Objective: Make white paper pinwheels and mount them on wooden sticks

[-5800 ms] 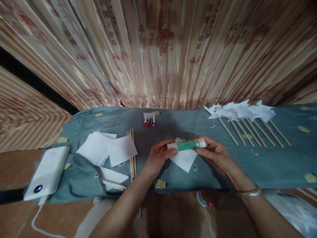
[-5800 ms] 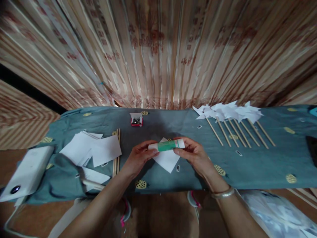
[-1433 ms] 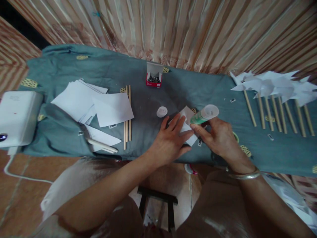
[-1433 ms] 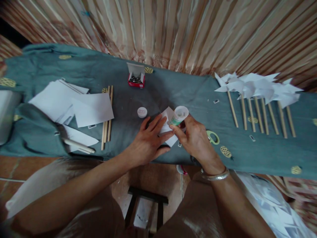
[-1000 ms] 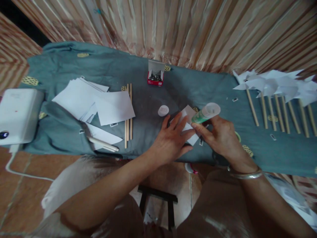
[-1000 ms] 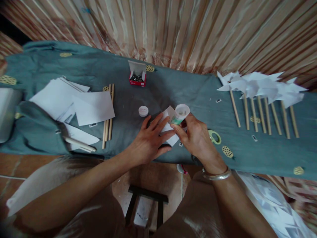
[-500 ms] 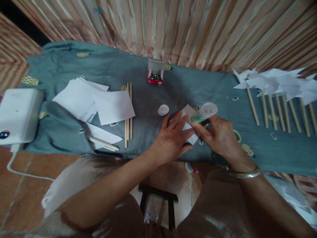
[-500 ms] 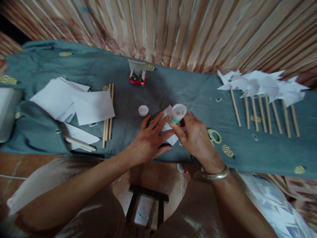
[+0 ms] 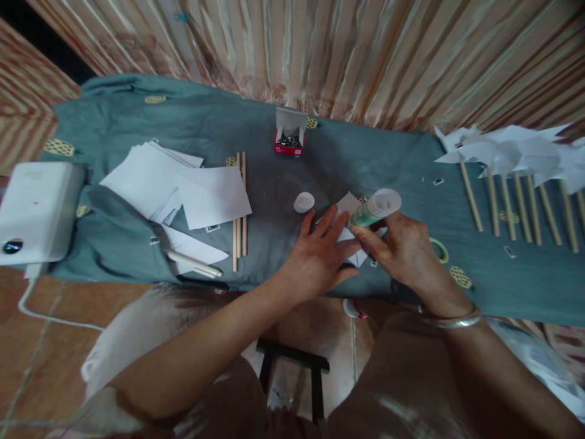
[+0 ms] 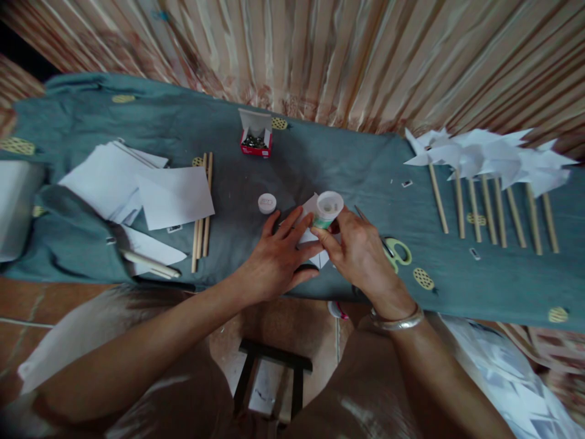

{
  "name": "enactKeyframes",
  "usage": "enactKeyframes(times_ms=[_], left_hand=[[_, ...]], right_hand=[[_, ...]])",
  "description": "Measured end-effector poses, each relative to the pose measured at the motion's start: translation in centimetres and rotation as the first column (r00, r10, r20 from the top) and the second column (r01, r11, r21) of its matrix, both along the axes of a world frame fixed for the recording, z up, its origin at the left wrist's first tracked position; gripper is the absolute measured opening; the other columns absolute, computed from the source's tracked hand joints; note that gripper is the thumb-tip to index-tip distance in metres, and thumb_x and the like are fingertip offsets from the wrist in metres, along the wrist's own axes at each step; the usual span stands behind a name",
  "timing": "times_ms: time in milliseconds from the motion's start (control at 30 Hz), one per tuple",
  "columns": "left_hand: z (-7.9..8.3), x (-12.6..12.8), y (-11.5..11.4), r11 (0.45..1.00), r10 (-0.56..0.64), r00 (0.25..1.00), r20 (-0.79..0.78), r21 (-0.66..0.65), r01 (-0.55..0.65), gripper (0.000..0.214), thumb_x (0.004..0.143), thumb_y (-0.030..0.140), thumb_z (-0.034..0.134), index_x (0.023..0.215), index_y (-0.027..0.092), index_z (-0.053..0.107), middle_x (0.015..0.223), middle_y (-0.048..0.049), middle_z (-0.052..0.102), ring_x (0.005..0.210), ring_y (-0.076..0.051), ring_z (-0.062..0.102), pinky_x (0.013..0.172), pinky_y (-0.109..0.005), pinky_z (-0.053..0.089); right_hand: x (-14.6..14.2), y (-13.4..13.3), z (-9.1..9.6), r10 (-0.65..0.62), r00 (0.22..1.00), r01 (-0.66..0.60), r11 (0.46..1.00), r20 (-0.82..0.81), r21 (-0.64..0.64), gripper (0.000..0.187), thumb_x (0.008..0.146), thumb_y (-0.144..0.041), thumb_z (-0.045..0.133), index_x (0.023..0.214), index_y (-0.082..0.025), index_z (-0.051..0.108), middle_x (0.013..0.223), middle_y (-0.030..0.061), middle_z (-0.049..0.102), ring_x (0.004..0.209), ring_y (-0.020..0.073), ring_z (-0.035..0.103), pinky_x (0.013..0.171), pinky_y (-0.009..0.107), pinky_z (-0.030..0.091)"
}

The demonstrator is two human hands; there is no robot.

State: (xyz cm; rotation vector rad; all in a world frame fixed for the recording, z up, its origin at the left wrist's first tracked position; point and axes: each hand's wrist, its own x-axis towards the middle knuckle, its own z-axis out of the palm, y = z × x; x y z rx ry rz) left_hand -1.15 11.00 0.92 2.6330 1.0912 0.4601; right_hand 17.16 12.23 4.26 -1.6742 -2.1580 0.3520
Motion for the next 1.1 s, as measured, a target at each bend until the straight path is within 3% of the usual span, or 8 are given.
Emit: enactKeyframes(times_ms=[400, 1100], left_hand=[[0.08, -0.02, 0.05, 1.000, 0.003, 1.000, -0.025, 0.014, -0.002, 0.045, 0.087, 0.052, 0.057, 0.124, 0.026, 0.060, 0.153, -0.0148, 0.036, 0.145, -0.036, 0.025, 0.115, -0.061, 0.020], [0.20, -0.17, 0.03, 1.000, -0.005, 1.000, -0.022, 0.008, 0.005, 0.046, 0.087, 0.052, 0.057, 0.125, 0.025, 0.061, 0.153, -0.0162, 0.038, 0.144, -0.037, 0.026, 0.115, -0.062, 0.020]], right_hand=[[0.16, 0.07, -0.44, 0.100, 0.995, -0.099, 0.990, -0.001, 0.102, 0.030, 0.091, -0.047, 0.051, 0.091, -0.018, 0.060, 0.071, 0.0070, 0.069, 0.063, 0.0251, 0.067, 0.059, 0.035, 0.049], [0.84, -0.67, -0.47, 0.130, 0.991, -0.131, 0.987, 0.018, 0.089, 0.027, 0.092, -0.042, 0.052, 0.091, -0.017, 0.060, 0.075, 0.0095, 0.070, 0.066, 0.0256, 0.068, 0.059, 0.036, 0.051]])
